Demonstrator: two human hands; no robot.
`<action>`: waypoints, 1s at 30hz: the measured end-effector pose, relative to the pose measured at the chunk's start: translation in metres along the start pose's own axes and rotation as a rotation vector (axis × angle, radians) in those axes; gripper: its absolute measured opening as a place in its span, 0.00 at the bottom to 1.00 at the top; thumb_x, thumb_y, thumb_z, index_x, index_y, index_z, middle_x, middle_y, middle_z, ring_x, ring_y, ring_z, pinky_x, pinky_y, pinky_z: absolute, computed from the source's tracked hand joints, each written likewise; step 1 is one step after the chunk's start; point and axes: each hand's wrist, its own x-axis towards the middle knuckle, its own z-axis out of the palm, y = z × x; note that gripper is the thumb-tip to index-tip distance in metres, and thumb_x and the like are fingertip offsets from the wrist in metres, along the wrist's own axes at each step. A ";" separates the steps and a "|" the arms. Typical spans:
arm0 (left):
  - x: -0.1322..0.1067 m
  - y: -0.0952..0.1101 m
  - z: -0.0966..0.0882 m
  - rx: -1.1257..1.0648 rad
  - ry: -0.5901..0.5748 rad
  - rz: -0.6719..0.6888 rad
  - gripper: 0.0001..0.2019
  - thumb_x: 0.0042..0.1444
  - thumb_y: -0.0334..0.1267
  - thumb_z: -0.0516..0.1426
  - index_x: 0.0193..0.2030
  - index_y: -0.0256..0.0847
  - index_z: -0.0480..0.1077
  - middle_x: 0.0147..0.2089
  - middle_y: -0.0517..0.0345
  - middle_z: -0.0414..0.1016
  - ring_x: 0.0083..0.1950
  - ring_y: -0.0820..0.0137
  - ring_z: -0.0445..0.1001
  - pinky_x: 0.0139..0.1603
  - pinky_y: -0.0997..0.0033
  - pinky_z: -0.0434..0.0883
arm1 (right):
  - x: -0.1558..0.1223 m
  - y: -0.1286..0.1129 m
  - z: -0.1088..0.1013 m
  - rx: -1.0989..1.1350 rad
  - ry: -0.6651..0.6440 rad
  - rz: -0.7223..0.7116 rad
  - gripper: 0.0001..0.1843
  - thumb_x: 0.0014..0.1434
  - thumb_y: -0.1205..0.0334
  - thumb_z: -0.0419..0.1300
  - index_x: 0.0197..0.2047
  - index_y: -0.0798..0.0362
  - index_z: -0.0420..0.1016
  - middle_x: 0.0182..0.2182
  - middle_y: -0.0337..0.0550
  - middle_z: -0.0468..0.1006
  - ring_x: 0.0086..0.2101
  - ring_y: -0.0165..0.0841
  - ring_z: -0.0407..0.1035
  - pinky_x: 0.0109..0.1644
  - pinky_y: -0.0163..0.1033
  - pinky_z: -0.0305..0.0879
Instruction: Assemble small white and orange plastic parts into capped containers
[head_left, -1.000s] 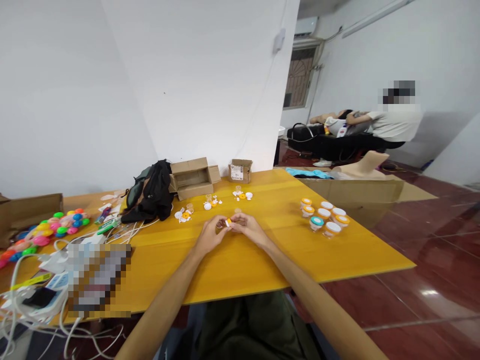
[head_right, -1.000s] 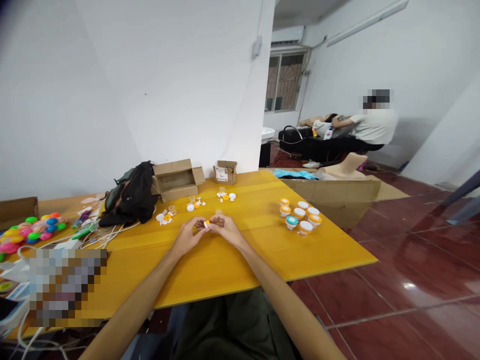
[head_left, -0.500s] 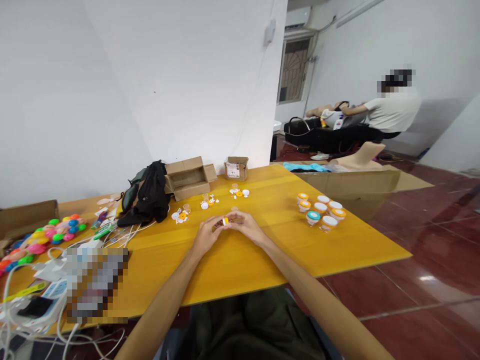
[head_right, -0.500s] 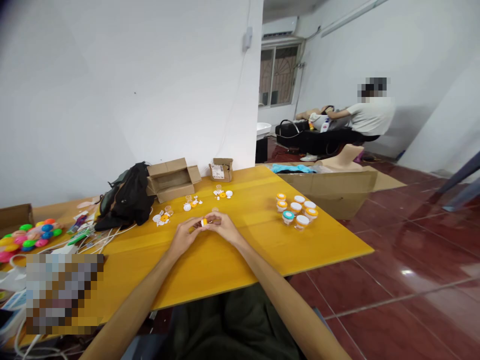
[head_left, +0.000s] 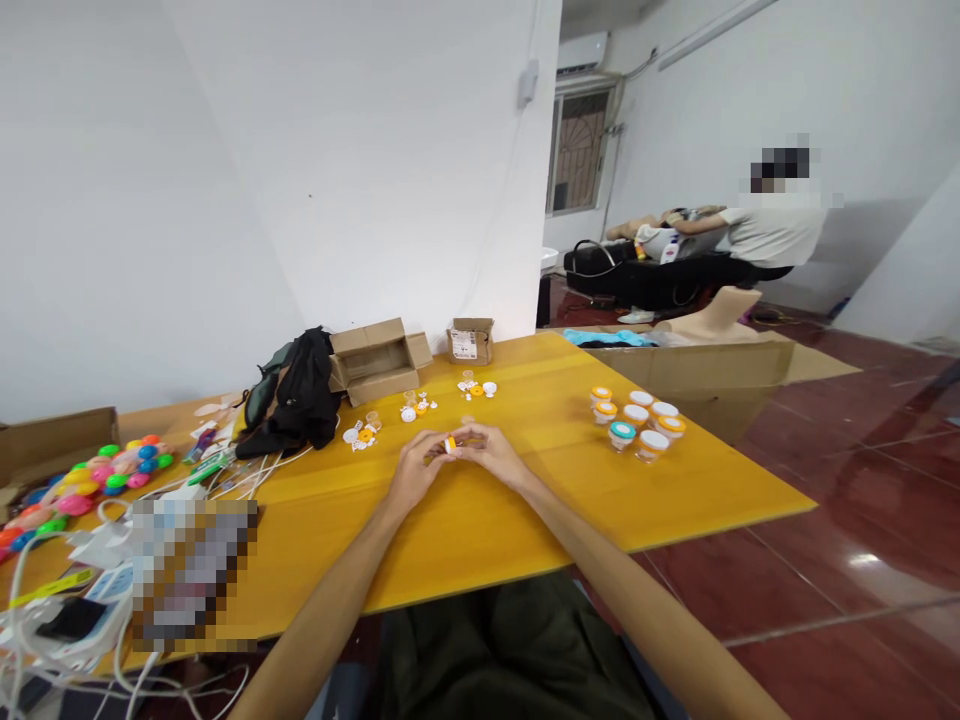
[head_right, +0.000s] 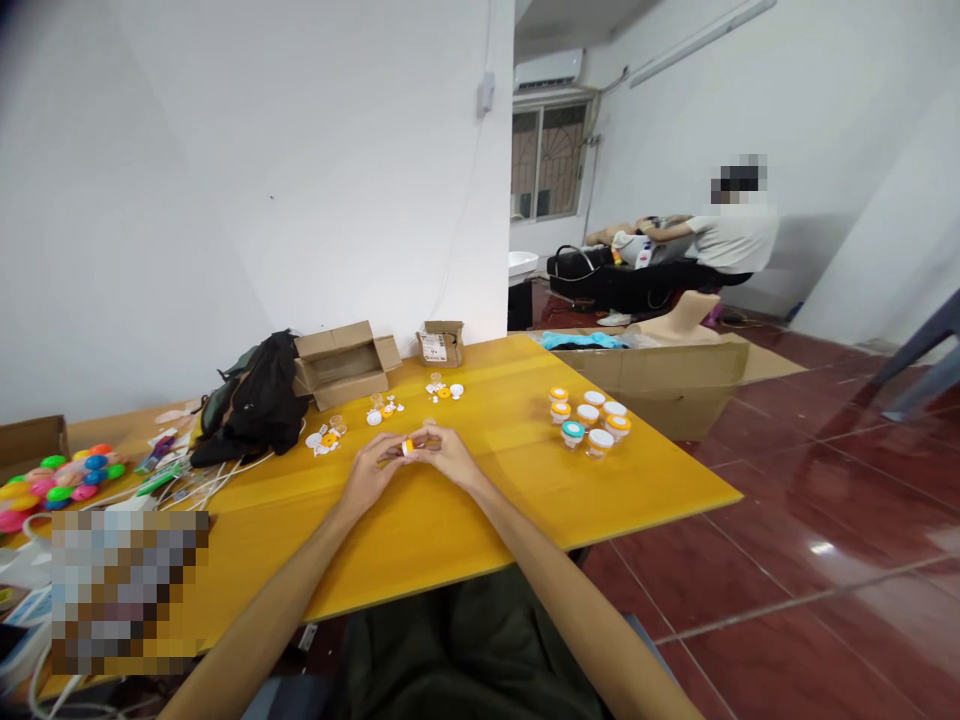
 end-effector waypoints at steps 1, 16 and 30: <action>0.000 0.001 0.000 -0.003 0.003 0.004 0.11 0.59 0.40 0.59 0.48 0.45 0.75 0.42 0.55 0.75 0.37 0.70 0.77 0.42 0.66 0.78 | 0.000 0.000 0.000 -0.013 0.001 0.002 0.21 0.39 0.49 0.73 0.34 0.52 0.79 0.33 0.42 0.80 0.37 0.37 0.75 0.49 0.46 0.70; -0.003 0.008 0.003 0.059 -0.041 0.035 0.10 0.57 0.33 0.59 0.46 0.44 0.69 0.43 0.57 0.71 0.41 0.69 0.76 0.44 0.66 0.77 | -0.002 0.000 0.004 -0.198 -0.040 0.018 0.23 0.48 0.40 0.64 0.28 0.54 0.74 0.22 0.38 0.75 0.24 0.30 0.69 0.31 0.36 0.66; 0.000 0.016 0.003 0.172 -0.113 -0.012 0.14 0.52 0.29 0.61 0.46 0.44 0.71 0.42 0.56 0.74 0.45 0.65 0.74 0.49 0.65 0.73 | -0.010 -0.014 0.013 -0.977 0.063 -0.046 0.13 0.60 0.52 0.58 0.31 0.50 0.78 0.30 0.45 0.82 0.32 0.37 0.75 0.32 0.35 0.59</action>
